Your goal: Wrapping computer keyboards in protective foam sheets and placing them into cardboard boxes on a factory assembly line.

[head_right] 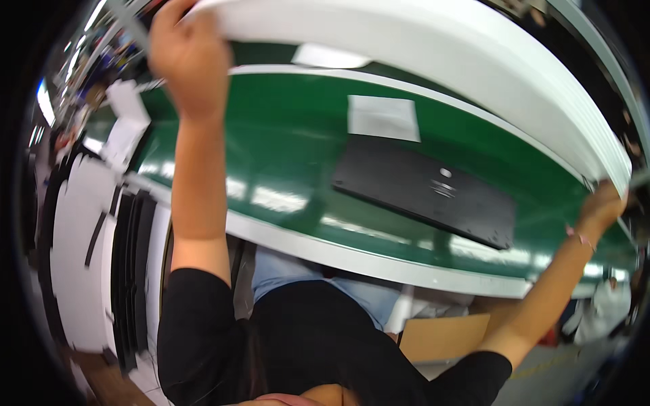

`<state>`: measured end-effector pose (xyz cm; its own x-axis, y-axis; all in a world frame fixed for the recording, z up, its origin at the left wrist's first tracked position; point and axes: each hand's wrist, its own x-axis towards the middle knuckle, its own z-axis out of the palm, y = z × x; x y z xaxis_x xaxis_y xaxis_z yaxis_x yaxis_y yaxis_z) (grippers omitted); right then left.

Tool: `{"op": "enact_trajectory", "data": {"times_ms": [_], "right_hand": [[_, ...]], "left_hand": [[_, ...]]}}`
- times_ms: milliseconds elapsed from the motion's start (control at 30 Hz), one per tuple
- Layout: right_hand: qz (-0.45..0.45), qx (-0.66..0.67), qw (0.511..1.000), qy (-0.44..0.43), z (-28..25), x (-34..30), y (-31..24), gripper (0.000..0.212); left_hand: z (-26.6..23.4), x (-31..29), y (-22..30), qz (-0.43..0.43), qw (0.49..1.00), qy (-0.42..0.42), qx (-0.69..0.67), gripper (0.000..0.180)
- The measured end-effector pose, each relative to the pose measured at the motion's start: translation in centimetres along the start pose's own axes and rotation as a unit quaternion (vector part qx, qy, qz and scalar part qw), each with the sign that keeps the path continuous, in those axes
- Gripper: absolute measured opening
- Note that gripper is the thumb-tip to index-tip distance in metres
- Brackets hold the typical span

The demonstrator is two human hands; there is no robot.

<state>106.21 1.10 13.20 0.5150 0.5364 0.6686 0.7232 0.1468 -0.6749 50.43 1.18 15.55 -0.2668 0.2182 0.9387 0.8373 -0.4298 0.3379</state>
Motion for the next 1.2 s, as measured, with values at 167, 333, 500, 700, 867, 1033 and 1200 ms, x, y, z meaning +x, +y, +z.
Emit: {"op": "enact_trajectory", "data": {"times_ms": [167,333,500,700,867,1033,1200], "right_hand": [[-0.055,-0.024,0.997,-0.042,2.9,-4.7,4.6,0.026],[-0.045,-0.364,0.900,-0.235,5.0,-11.4,10.5,0.015],[-0.016,-0.417,0.866,-0.275,8.1,-13.7,13.3,0.012],[-0.043,-0.458,0.838,-0.295,9.6,-13.1,14.3,0.012],[-0.148,-0.375,0.857,-0.323,7.2,-15.1,13.2,0.009],[0.169,-0.126,0.942,-0.260,5.0,-19.4,7.1,0.023],[0.399,0.130,0.902,-0.102,5.2,-21.2,5.0,0.031]], "left_hand": [[4.7,-10.5,-1.7,-0.137,0.970,-0.196,-0.042,0.019],[8.4,-20.1,-5.0,-0.225,0.846,-0.468,0.117,0.013],[9.9,-21.2,-5.5,-0.173,0.793,-0.543,0.214,0.018],[11.6,-21.4,-6.4,-0.104,0.797,-0.539,0.252,0.014],[8.1,-22.2,-7.3,-0.023,0.824,-0.534,0.189,0.010],[3.8,-21.4,-5.9,-0.209,0.814,-0.535,0.085,0.013],[2.5,-22.6,-5.9,-0.356,0.862,-0.355,-0.066,0.021]]}}
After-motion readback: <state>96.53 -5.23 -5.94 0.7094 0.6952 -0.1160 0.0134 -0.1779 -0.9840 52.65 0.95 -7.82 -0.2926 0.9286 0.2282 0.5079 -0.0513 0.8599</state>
